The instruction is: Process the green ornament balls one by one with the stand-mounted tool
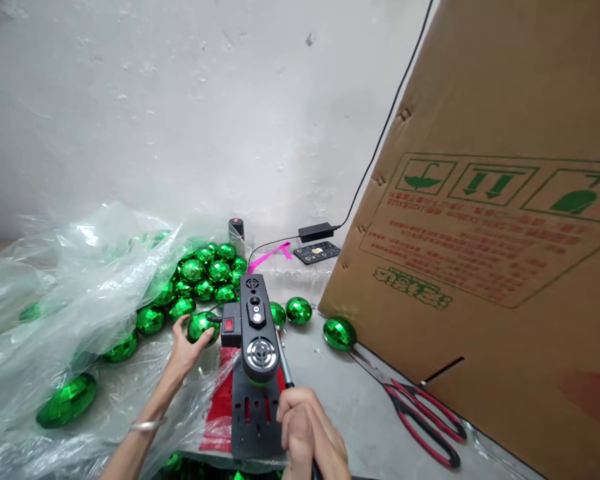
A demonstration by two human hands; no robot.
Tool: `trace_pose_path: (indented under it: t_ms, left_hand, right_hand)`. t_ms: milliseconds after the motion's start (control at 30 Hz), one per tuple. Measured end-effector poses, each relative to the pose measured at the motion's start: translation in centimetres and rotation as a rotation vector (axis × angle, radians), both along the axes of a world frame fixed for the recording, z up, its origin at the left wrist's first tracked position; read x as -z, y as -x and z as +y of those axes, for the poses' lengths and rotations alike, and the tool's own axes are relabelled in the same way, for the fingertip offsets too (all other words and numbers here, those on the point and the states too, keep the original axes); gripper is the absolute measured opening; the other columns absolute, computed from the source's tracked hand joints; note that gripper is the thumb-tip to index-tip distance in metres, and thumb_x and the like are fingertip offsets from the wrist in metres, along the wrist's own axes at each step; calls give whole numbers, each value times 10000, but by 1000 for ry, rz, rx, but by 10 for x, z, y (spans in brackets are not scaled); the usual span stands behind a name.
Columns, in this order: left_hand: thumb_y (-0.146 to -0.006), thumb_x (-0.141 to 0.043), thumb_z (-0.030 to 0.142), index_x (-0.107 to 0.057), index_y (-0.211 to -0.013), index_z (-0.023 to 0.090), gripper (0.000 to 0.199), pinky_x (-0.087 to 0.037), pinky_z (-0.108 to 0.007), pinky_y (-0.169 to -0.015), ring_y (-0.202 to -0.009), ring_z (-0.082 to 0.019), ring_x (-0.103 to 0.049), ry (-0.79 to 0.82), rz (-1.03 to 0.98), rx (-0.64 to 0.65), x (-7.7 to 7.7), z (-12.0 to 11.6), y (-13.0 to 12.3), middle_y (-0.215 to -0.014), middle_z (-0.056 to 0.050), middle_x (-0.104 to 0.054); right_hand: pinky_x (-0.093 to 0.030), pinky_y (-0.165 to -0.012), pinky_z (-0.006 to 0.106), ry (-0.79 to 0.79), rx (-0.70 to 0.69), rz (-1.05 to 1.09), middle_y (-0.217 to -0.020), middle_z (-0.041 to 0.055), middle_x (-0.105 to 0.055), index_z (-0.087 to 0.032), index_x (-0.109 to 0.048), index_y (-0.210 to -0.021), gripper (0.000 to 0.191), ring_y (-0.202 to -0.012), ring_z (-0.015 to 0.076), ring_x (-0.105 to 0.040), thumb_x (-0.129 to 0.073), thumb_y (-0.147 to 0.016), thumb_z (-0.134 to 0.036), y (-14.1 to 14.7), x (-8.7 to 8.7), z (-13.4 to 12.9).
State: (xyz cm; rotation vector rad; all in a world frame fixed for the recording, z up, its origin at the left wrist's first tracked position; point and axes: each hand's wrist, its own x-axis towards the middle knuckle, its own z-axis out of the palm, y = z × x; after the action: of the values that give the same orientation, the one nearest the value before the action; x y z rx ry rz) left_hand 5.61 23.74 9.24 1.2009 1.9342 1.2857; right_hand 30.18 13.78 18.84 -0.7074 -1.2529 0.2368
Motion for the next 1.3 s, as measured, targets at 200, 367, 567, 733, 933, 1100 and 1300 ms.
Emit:
trace_pose_path:
  t_ms: [200, 367, 567, 733, 933, 1100, 1300]
  left_hand:
    - [-905, -738, 767, -598, -1520, 210, 841, -576, -522, -1248, -1414, -390, -750, 27, -324, 200, 19, -91, -24, -1496, -171, -764]
    - [-819, -851, 580, -560, -1609, 208, 921, -534, -588, -1297, -1510, -430, -690, -9, -287, 256, 41, -114, -72, -1619, -199, -712]
    - [-703, -892, 434, -665, -1494, 213, 852, -554, -716, -1258, -1462, -496, -723, -51, -29, 285, 56, -103, -94, -1528, -216, -782]
    - [-706, -876, 369, -704, -1484, 227, 809, -608, -693, -1199, -1375, -465, -772, -105, 43, 343, 58, -96, -99, -1448, -182, -824]
    - [-683, -894, 380, -764, -1370, 212, 720, -628, -691, -1117, -1227, -454, -790, -171, 131, 339, 64, -86, -108, -1290, -161, -837]
    - [-652, -908, 411, -735, -1406, 176, 808, -633, -689, -1104, -1212, -459, -780, -185, 120, 304, 78, -84, -112, -1295, -182, -825]
    - [-629, -902, 410, -749, -1368, 172, 791, -640, -691, -1100, -1209, -461, -785, -179, 104, 298, 77, -85, -114, -1279, -186, -829]
  right_hand:
    - [-407, -566, 249, 73, -48, -45, -630, -36, -502, -225, -476, -709, 490, -600, 104, -568, -508, -1193, -156, -3, -30, 2]
    - [-426, -552, 216, 71, -32, -80, -629, -53, -477, -231, -446, -727, 487, -583, 85, -553, -485, -1210, -182, -1, -38, 1]
    - [-448, -550, 211, 66, -41, -96, -664, -47, -499, -232, -475, -755, 457, -584, 81, -565, -474, -1208, -167, -4, -31, -2]
    - [-433, -519, 229, 70, -41, -96, -674, -33, -532, -228, -508, -762, 442, -559, 91, -560, -466, -1193, -138, -4, -29, -3]
    - [-434, -539, 240, 79, -51, -123, -697, -26, -563, -226, -529, -790, 410, -576, 97, -577, -464, -1172, -91, -8, -21, -4]
    - [-435, -552, 253, 65, -59, -105, -700, -29, -551, -228, -507, -786, 411, -590, 101, -586, -460, -1161, -67, -8, -12, -5]
    - [-415, -526, 257, -9, 6, -84, -628, -50, -478, -238, -480, -752, 453, -553, 107, -549, -444, -1190, -130, 1, 0, -4]
